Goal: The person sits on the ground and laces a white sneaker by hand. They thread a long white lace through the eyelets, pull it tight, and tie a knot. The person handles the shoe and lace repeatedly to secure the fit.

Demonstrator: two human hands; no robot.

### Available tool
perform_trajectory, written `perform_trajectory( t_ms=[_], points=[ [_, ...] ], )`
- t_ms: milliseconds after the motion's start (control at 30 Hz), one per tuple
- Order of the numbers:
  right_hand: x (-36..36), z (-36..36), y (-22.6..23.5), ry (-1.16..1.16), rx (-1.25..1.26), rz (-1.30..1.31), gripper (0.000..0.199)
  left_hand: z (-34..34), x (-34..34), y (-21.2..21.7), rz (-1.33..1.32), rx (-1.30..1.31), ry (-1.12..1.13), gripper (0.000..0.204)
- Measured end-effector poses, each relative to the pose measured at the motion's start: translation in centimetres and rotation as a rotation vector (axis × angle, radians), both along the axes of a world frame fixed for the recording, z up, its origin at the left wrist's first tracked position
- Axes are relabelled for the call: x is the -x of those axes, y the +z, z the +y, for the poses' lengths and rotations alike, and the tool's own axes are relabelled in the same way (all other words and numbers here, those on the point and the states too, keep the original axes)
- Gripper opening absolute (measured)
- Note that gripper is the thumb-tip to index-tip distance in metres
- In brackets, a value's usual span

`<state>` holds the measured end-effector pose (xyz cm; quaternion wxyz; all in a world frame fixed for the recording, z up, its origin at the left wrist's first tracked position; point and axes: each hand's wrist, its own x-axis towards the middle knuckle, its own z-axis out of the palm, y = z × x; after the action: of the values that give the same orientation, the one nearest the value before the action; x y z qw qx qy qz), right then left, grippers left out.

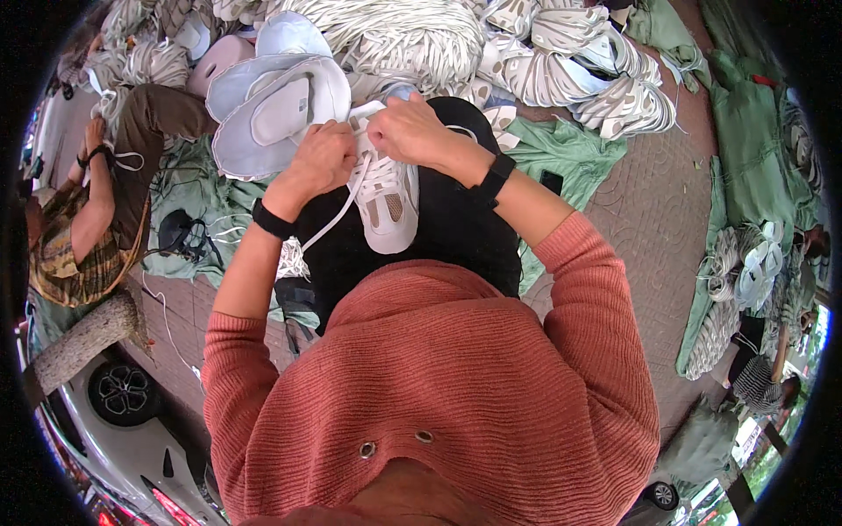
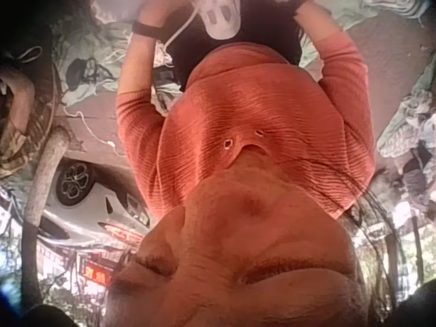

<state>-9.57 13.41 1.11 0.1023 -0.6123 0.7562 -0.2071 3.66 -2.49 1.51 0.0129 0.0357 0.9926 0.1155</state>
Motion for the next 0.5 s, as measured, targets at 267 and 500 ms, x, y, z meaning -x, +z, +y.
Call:
perform_trajectory(
  t_ms=[267,500],
  points=[
    [-1.4,-0.1,-2.5,-0.078,0.201,-0.302,0.008,-0.8,0.4,-0.3,-0.030,-0.113,-0.086,0.005],
    [-1.0,0.6,-1.7,-0.029,0.193,-0.294,0.017,0.2,-0.5,1.6,0.264,0.047,-0.306,0.014]
  ],
)
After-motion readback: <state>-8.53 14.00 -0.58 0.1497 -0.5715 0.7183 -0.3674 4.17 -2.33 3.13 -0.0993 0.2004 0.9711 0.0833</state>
